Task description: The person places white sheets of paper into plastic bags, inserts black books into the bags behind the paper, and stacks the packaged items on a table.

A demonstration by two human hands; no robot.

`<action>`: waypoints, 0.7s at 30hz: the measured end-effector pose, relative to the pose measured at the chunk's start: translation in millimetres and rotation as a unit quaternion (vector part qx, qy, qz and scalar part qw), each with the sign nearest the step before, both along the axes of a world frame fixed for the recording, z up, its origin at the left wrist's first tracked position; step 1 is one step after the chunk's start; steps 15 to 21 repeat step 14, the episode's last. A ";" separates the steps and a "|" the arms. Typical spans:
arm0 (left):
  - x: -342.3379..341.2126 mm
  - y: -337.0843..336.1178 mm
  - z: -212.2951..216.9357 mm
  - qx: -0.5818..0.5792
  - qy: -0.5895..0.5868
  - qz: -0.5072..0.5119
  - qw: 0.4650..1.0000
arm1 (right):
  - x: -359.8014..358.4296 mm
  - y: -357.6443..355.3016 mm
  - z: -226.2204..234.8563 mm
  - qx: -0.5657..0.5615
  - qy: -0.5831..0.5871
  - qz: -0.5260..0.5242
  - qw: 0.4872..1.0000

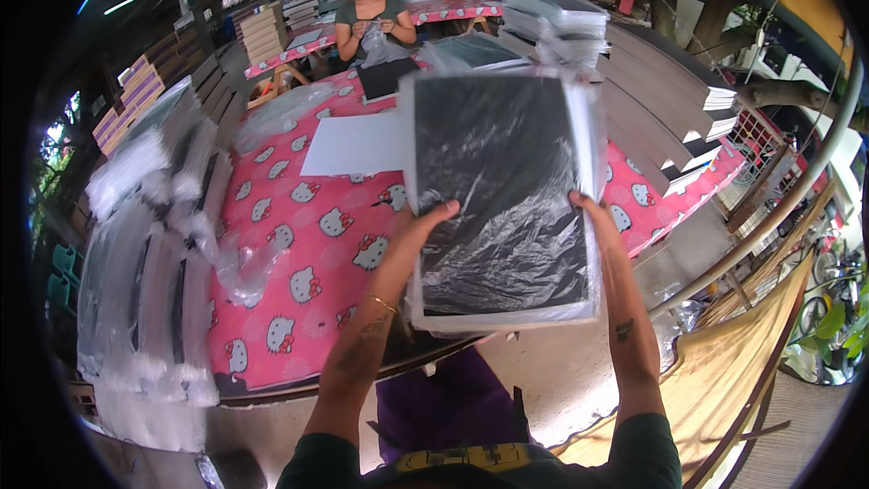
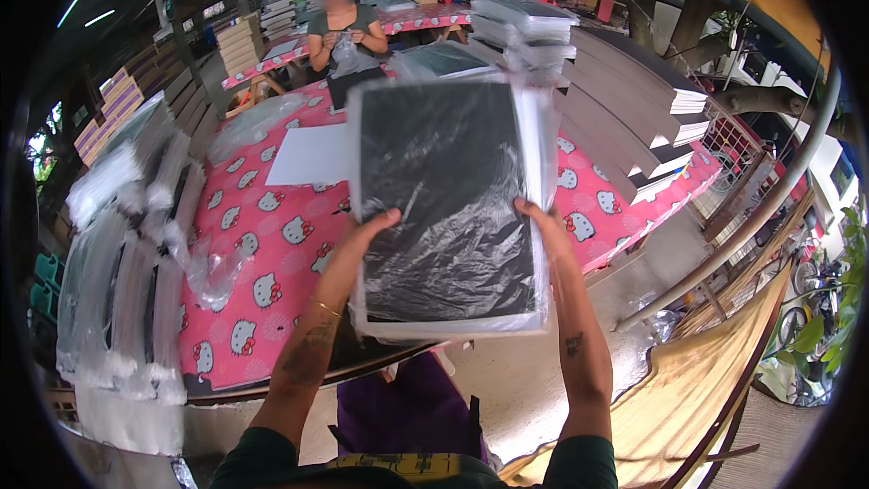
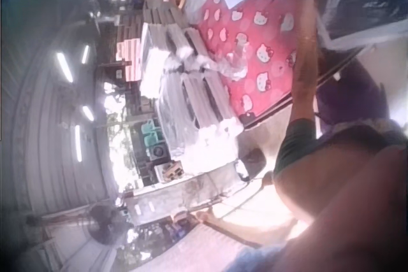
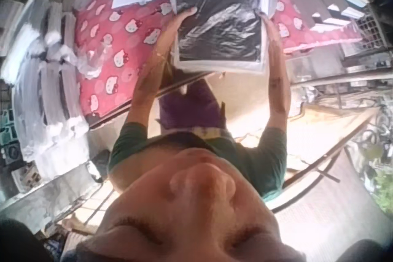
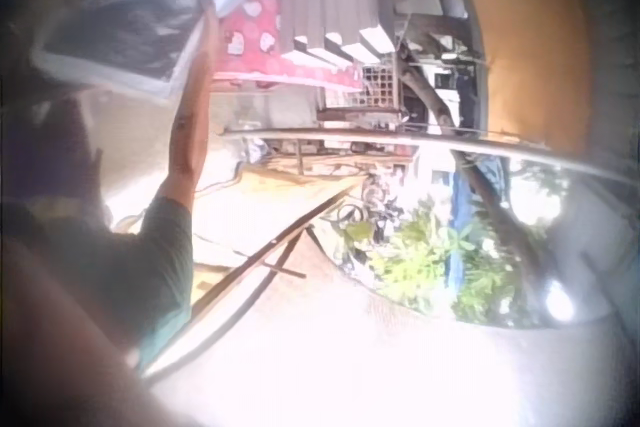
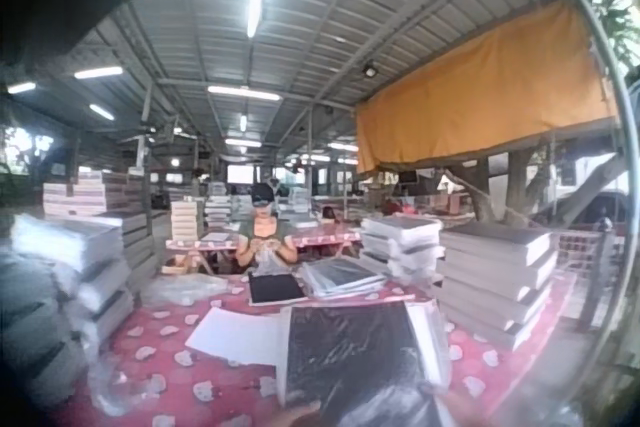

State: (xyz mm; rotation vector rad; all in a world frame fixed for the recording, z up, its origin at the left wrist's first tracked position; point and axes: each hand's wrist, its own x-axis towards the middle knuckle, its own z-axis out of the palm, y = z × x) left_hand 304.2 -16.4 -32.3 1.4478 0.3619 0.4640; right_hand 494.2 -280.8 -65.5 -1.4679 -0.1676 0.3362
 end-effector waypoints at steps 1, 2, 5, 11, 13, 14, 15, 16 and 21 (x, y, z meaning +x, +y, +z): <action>-23.6 3.3 18.6 0.101 -0.014 0.099 0.990 | -30.7 16.7 27.2 0.037 -0.014 -0.003 0.999; -38.8 10.4 29.4 0.071 -0.073 0.071 0.992 | -45.5 24.8 46.9 0.052 -0.047 0.016 0.997; -83.2 28.9 66.8 0.051 -0.167 0.035 0.984 | -74.1 45.8 97.2 0.126 -0.131 0.074 0.981; -147.0 78.4 68.1 0.062 -0.165 -0.008 0.984 | -107.6 69.2 110.4 0.156 -0.231 0.153 0.948; -166.8 100.7 55.2 0.000 -0.181 -0.055 0.982 | -83.0 70.0 75.2 0.157 -0.245 0.224 0.930; -172.8 106.4 47.9 -0.057 -0.211 -0.081 0.972 | -84.8 73.5 77.8 0.158 -0.248 0.229 0.928; -172.8 106.4 47.9 -0.057 -0.211 -0.081 0.972 | -84.8 73.5 77.8 0.158 -0.248 0.229 0.928; -172.8 106.4 47.9 -0.057 -0.211 -0.081 0.972 | -84.8 73.5 77.8 0.158 -0.248 0.229 0.928; -172.8 106.4 47.9 -0.057 -0.211 -0.081 0.972 | -84.8 73.5 77.8 0.158 -0.248 0.229 0.928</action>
